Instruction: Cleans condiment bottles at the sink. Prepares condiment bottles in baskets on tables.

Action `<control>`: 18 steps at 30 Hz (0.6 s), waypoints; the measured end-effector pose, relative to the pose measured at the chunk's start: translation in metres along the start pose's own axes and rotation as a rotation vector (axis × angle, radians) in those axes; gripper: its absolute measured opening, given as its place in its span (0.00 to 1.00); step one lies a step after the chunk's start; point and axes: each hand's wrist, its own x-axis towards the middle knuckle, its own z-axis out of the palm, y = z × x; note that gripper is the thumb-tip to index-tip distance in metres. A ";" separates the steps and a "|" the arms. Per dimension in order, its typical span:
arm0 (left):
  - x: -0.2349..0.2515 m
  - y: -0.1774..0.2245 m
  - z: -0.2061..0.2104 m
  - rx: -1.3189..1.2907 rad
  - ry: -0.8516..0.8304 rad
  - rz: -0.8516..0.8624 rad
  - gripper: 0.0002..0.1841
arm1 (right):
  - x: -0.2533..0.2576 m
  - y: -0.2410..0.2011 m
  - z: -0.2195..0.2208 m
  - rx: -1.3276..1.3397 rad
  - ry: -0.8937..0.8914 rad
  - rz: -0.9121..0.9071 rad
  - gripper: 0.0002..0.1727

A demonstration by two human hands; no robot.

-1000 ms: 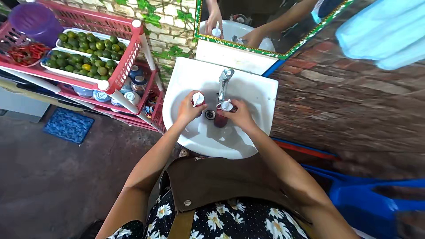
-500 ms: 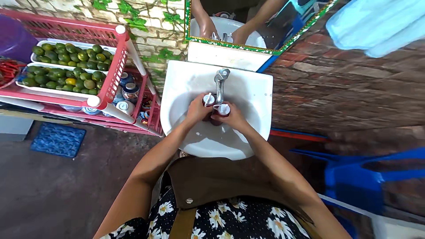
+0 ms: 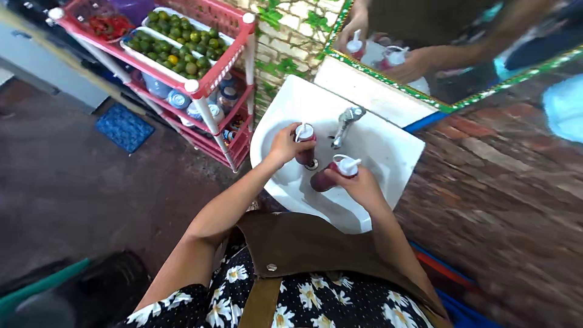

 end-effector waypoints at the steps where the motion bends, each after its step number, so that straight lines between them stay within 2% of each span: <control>1: -0.007 0.003 -0.002 -0.055 0.012 -0.033 0.33 | -0.002 0.002 -0.003 -0.018 0.003 -0.011 0.37; 4: -0.040 0.013 0.002 -0.161 0.097 -0.019 0.30 | -0.008 0.014 -0.011 -0.056 -0.055 -0.204 0.38; 8: -0.087 0.014 0.023 0.170 0.235 0.129 0.30 | -0.021 0.032 -0.019 -0.064 -0.145 -0.318 0.38; 11: -0.108 0.013 0.036 0.233 0.374 0.204 0.30 | -0.035 0.036 -0.025 -0.117 -0.109 -0.393 0.36; 14: -0.136 0.020 0.039 0.411 0.379 0.365 0.26 | -0.050 0.039 -0.030 -0.079 -0.103 -0.528 0.35; 16: -0.160 0.023 0.038 0.435 0.413 0.424 0.25 | -0.044 0.040 -0.031 -0.035 -0.212 -0.696 0.36; 18: -0.181 0.018 0.045 0.389 0.525 0.502 0.25 | -0.036 0.036 -0.026 -0.013 -0.248 -0.804 0.36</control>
